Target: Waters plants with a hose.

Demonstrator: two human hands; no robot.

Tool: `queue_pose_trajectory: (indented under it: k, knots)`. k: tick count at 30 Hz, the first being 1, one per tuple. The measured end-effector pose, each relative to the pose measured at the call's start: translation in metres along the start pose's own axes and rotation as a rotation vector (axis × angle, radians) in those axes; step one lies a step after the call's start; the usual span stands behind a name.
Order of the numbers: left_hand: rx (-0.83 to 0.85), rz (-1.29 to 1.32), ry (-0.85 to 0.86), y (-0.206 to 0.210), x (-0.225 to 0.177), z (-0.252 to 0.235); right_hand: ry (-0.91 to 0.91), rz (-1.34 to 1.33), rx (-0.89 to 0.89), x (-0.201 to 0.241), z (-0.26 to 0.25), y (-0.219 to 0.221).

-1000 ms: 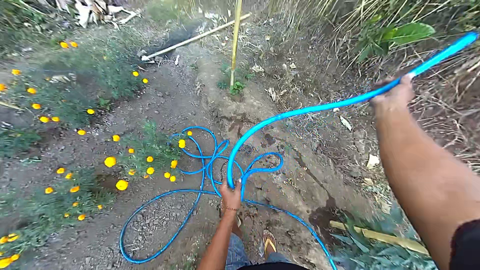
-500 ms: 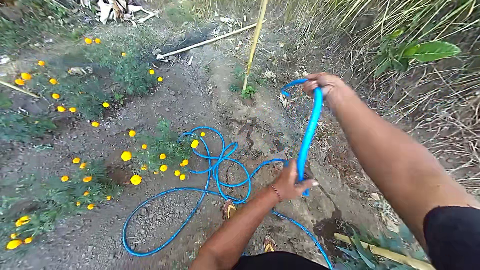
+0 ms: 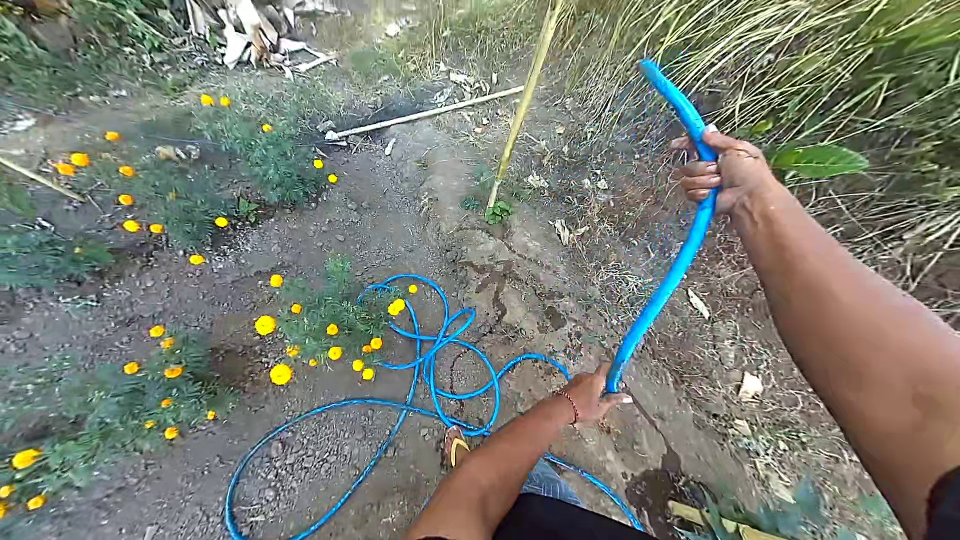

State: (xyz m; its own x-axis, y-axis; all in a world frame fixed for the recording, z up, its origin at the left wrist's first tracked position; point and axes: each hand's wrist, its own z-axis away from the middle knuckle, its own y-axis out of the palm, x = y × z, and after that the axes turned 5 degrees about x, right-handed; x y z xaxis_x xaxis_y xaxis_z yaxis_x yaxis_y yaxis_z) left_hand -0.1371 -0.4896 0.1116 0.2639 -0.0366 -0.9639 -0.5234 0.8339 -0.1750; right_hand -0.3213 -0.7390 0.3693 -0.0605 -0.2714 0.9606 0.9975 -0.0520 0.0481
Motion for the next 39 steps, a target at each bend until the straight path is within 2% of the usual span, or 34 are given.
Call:
queue_pose_trajectory:
  k: [4, 7, 11, 14, 16, 20, 23, 25, 28, 31, 35, 39]
  knots:
    - [0.019, -0.083, -0.156, -0.004, 0.006, -0.02, 0.021, 0.244, -0.123, 0.025, 0.01, -0.001]
    - [0.004, -0.143, -0.282, -0.013, 0.01, -0.04, -0.104, 0.447, -0.187, 0.032, 0.007, 0.003]
    - [0.11, -0.066, -0.295, -0.039, 0.001, -0.065, -0.213, 0.558, -0.216, 0.035, -0.007, 0.003]
    - [0.048, 0.029, -0.283, -0.08, 0.008, -0.069, -0.231, 0.632, -0.211, 0.024, -0.012, -0.004]
    - [-0.041, 0.118, -0.3, -0.122, 0.02, -0.069, -0.207, 0.639, -0.215, -0.005, -0.013, -0.012]
    - [-0.247, 0.343, -0.379, -0.226, 0.041, -0.083, -0.08, 0.594, -0.266, -0.098, -0.038, -0.018]
    - [-0.419, 0.609, -0.401, -0.294, 0.063, -0.116, -0.005, 0.698, -0.283, -0.178, -0.066, -0.018]
    - [-0.518, 0.709, -0.417, -0.343, 0.064, -0.145, 0.041, 0.74, -0.31, -0.209, -0.084, -0.008]
    - [-0.562, 0.767, -0.443, -0.391, 0.076, -0.182, 0.061, 0.746, -0.353, -0.246, -0.094, 0.0]
    - [-0.576, 0.828, -0.464, -0.416, 0.09, -0.215, 0.08, 0.693, -0.395, -0.273, -0.105, 0.007]
    - [-0.511, 0.843, -0.507, -0.424, 0.098, -0.257, 0.112, 0.62, -0.434, -0.294, -0.11, 0.024]
    - [-0.487, 0.807, -0.508, -0.443, 0.085, -0.303, 0.086, 0.568, -0.454, -0.298, -0.12, 0.044]
